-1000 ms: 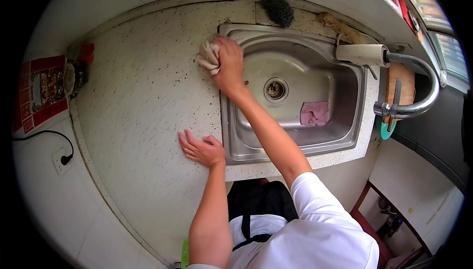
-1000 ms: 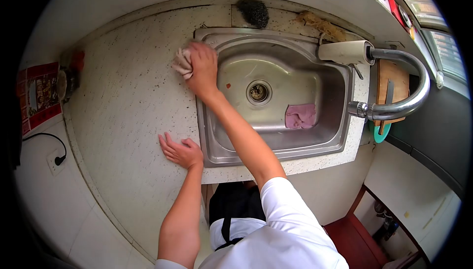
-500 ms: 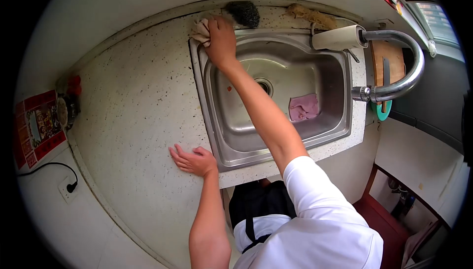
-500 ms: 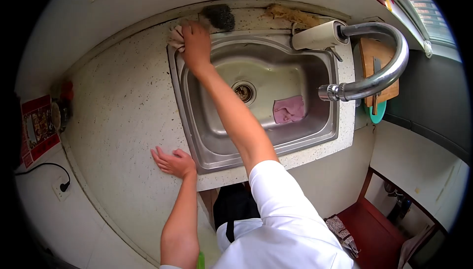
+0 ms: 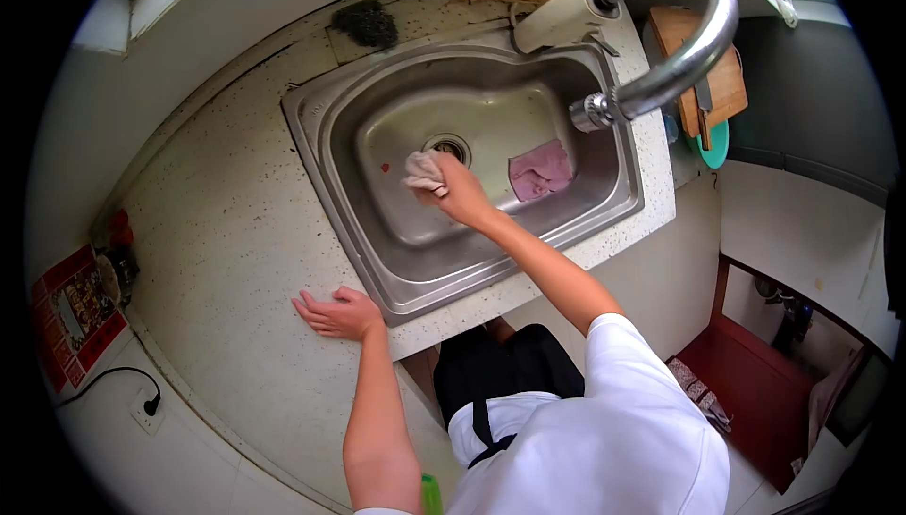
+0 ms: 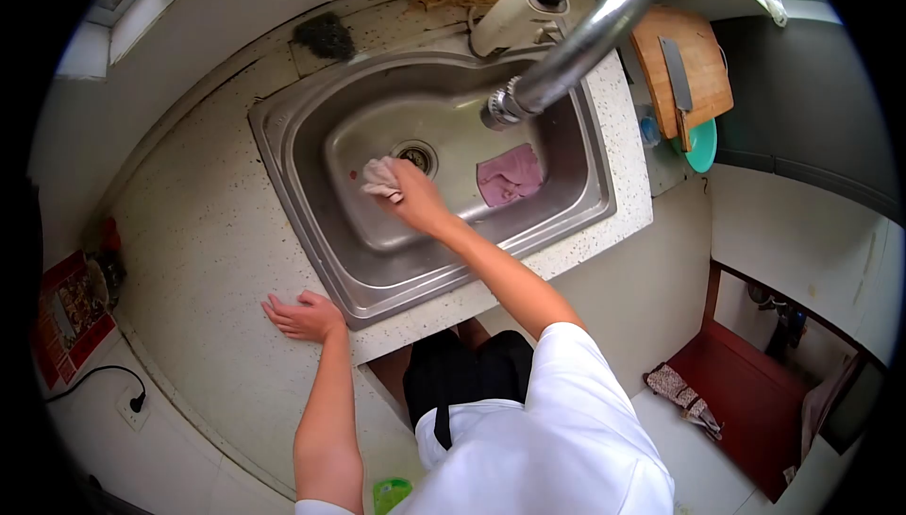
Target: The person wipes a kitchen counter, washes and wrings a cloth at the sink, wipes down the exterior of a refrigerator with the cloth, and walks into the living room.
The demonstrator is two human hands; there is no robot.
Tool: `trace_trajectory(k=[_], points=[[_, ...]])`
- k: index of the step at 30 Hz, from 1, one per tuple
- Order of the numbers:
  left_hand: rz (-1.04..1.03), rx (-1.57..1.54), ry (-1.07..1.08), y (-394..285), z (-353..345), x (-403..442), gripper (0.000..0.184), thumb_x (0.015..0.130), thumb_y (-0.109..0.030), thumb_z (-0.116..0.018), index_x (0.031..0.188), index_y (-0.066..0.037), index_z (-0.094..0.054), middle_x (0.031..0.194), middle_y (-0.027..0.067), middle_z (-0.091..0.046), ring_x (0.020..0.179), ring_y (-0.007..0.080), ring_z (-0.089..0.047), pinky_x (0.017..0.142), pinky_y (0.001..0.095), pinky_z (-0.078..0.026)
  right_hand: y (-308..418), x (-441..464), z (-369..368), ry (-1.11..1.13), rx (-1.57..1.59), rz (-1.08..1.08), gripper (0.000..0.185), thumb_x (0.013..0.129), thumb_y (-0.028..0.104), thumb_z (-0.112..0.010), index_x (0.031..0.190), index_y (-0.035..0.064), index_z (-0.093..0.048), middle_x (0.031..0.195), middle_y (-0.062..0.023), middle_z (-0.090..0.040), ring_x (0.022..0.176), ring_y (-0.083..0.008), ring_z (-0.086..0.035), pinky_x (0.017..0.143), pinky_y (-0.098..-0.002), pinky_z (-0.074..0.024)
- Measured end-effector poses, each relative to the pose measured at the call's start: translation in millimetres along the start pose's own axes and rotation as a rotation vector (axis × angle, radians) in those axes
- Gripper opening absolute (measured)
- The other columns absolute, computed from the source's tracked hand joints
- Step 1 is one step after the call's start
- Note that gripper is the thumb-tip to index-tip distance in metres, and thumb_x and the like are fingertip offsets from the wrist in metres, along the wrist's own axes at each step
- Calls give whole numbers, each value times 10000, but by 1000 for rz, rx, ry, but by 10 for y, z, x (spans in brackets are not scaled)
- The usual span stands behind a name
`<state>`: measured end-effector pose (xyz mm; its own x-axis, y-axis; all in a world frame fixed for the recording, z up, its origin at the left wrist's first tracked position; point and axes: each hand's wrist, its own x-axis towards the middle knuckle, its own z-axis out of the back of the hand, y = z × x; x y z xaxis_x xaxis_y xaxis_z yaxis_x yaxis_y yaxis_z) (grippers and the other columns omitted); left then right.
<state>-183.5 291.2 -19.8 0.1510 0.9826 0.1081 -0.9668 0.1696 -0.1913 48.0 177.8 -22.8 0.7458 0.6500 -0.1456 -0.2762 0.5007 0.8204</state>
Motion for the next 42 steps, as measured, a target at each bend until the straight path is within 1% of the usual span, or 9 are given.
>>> trace_trajectory(k=[5,12,16,21,25,31,34,37,42], points=[[6,75,-52,64,-54,-8,527,789,-163,-517,1299,-57,-438,1419,120,-379,1311,273,-366,1050,429,-287,-288,-525,1100,-354,636,-336,689,765,256,-757,1288,-8,-394,1154,-147,-578,1072,-218,-567,906,-327,-453],[8,-5,-80,11,23,-28,539,777,-166,-522,1291,-26,-444,1414,138,-384,1320,287,-352,1059,440,-285,402,136,2736,-262,-195,84,749,735,286,-763,1331,24,-391,1075,-203,-622,1062,-337,-595,874,-403,-483],[15,-47,-87,15,36,-26,538,786,-180,-520,1297,-31,-442,1422,131,-377,1325,299,-340,1068,447,-270,11,429,2660,-110,-872,-140,548,761,324,-691,1197,34,-529,1004,-258,-623,973,-437,-574,795,-488,-465],[29,-142,-115,31,154,-19,527,776,-180,-534,1282,-58,-456,1427,139,-369,1321,300,-340,1067,464,-261,-423,481,2264,-306,-620,-155,423,742,371,-684,968,33,-566,899,-245,-643,885,-448,-596,743,-478,-477],[32,-377,72,245,186,-20,457,788,-113,-549,1236,-52,-480,1364,159,-418,1271,333,-384,1060,470,-294,-1474,800,2280,-132,-176,-29,650,709,268,-751,1223,-63,-531,1068,-156,-660,966,-227,-643,840,-317,-503],[133,-654,-39,168,900,-741,330,809,9,-498,1133,-46,-531,1047,127,-583,878,281,-586,747,373,-491,-208,226,1789,438,294,-311,421,804,335,-721,1144,109,-619,1007,-31,-652,894,-136,-604,740,-303,-474],[115,-710,58,39,1013,-1347,269,831,24,-465,1071,-25,-575,1010,130,-612,844,268,-610,696,347,-496,7,288,1498,516,688,-576,518,864,426,-646,1295,195,-475,1266,-16,-527,1124,-230,-529,915,-430,-441],[131,-775,52,-129,1167,-1889,219,830,38,-456,982,3,-609,900,132,-641,787,249,-624,652,304,-487,-128,447,1140,435,1292,-515,495,935,451,-462,1273,90,-475,1228,-86,-559,1126,-290,-547,990,-459,-430],[317,-830,217,-426,1229,-2290,174,832,-6,-509,963,-12,-624,873,103,-662,754,187,-635,661,278,-492,167,351,1215,513,1415,-596,412,950,344,-388,1252,81,-487,1242,-95,-553,1149,-304,-533,1007,-462,-423]])
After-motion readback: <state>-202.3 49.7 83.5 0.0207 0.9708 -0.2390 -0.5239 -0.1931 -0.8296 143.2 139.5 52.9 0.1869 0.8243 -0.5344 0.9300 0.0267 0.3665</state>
